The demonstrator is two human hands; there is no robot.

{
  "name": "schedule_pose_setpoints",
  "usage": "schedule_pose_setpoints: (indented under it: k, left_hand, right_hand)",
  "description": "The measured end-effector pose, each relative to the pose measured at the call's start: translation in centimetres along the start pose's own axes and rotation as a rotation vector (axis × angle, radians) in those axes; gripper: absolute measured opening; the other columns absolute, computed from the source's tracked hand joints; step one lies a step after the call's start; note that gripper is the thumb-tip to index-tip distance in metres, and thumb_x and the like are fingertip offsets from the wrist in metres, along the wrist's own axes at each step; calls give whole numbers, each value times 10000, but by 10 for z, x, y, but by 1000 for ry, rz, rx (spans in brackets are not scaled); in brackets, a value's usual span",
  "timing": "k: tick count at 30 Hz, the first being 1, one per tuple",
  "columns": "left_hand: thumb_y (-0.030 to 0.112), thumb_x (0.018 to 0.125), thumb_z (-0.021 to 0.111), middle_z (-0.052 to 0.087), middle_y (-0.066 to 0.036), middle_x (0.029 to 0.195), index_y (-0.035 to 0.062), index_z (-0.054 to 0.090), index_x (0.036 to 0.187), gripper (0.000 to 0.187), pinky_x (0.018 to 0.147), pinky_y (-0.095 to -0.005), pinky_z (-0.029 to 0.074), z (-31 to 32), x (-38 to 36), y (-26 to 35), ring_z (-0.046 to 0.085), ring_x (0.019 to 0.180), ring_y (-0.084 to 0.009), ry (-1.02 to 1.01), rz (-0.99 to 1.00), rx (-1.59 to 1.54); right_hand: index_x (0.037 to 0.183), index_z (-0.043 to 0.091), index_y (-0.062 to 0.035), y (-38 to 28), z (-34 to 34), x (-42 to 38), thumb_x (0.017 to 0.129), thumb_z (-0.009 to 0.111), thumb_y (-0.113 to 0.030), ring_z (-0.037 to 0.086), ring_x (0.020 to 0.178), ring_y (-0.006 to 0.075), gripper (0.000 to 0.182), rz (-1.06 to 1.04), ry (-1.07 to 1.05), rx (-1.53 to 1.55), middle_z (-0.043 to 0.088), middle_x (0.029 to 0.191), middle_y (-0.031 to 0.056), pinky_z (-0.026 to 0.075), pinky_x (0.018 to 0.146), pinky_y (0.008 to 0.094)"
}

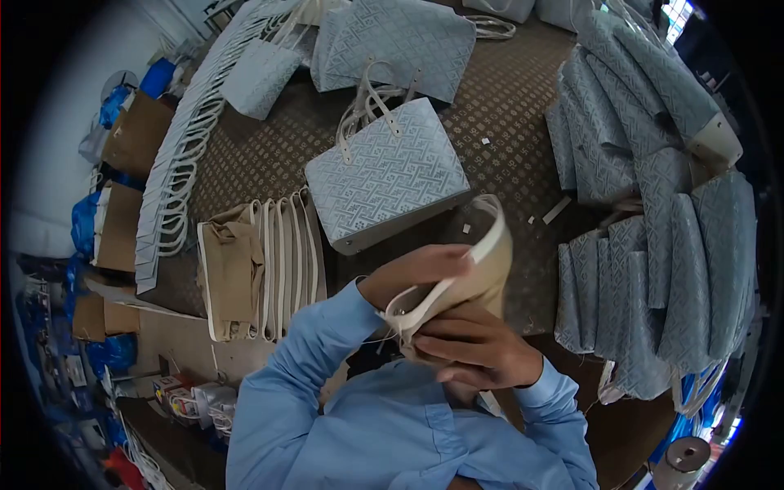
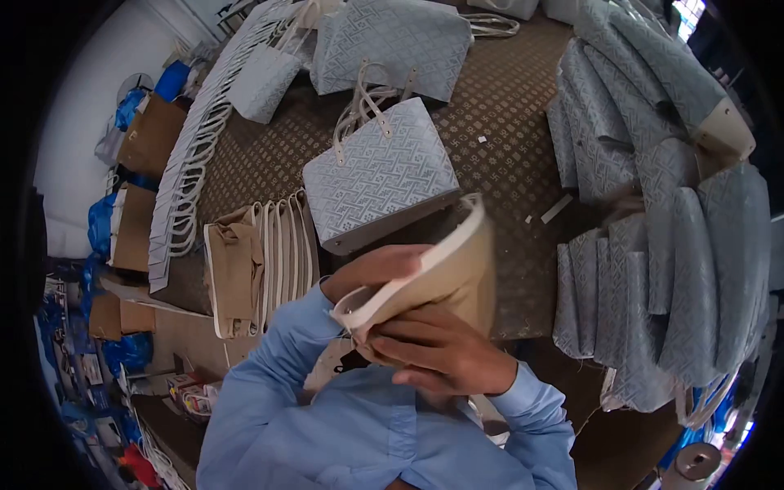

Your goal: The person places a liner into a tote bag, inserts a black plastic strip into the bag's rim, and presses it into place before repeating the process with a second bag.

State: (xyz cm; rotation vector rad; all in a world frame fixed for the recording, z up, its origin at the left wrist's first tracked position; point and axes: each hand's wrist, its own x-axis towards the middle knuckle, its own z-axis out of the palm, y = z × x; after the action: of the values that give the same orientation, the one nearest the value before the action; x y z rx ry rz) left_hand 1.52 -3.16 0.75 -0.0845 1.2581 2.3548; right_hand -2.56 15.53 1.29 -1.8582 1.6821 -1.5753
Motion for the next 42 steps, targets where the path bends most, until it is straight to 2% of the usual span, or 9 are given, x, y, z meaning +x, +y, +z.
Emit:
schedule_pose_setpoints:
  k: [3, 7, 12, 17, 21, 30, 34, 36, 42]
  left_hand:
    - [119, 790, 555, 569, -85, 1137, -56, 406, 1296, 555, 883, -256, 426, -1, 4, 22, 535, 997, -118, -291, -111, 273]
    - [91, 801, 505, 582, -120, 1156, -67, 406, 1284, 518, 873, -266, 436, 3, 11, 49, 571, 1006, -166, -558, 95, 832]
    - [211, 855, 531, 656, -132, 990, -28, 491, 1221, 439, 785, -299, 471, -48, 26, 65, 623, 886, -192, -331, 154, 1204]
    - [485, 788, 605, 616, -250, 943, -53, 589, 1029, 590, 770, -422, 468, -330, 45, 76, 600, 914, -368, 966, 204, 1217]
    - [490, 728, 680, 630, -185, 870, -32, 621, 959, 574, 722, -402, 460, -425, 51, 54, 605, 797, -316, 968, -150, 1264]
    - [143, 783, 690, 615, -78, 759, 1, 584, 957, 248, 643, -261, 450, -185, 3, 89, 580, 705, -119, 329, 373, 1141]
    - [163, 759, 701, 617, -115, 776, 44, 571, 911, 233, 629, -353, 475, -105, -49, 28, 627, 730, -268, 347, 420, 1241]
    - [162, 750, 710, 624, -113, 788, 55, 570, 908, 237, 619, -357, 478, -104, -64, 11, 625, 728, -289, 326, 485, 1264]
    - [116, 731, 714, 600, -106, 744, 51, 606, 876, 192, 614, -365, 454, -95, -70, 1, 579, 694, -270, 334, 577, 1328]
  right_hand:
    - [1167, 569, -39, -6, -21, -22, 744, 726, -182, 578, 948, 313, 473, 40, -87, 186, 597, 1050, 174, 470, 825, 411]
    - [1142, 560, -96, -35, -63, 21, 697, 761, -214, 622, 771, 319, 502, 152, 83, -1147, 627, 890, 162, 483, 756, 415]
    - [861, 627, -29, 40, -91, -4, 705, 725, -305, 578, 638, 386, 332, 750, -633, -360, 597, 667, 190, 428, 543, 413]
    - [817, 627, 19, 64, -87, -73, 778, 661, -265, 593, 576, 212, 289, 1138, 254, -559, 593, 618, 147, 429, 537, 359]
    - [951, 612, 31, 93, -37, -136, 791, 644, -192, 572, 730, 129, 276, 1081, 852, -229, 634, 808, 67, 452, 664, 286]
    - [1333, 359, -4, 142, 34, -126, 721, 602, -49, 513, 1012, 198, 660, 956, 968, -51, 527, 1148, 96, 399, 891, 295]
    - [1422, 229, -35, 96, -1, -92, 718, 526, -3, 501, 1112, 205, 765, 809, 991, -518, 486, 1278, 140, 391, 933, 286]
    - [1362, 364, -16, 69, -31, -101, 720, 485, 29, 528, 1094, 186, 655, 1078, 831, -79, 529, 1249, 159, 407, 913, 263]
    - [1044, 636, 0, 25, -65, -45, 815, 500, -42, 647, 760, 260, 270, 789, 429, -793, 635, 863, 217, 479, 652, 320]
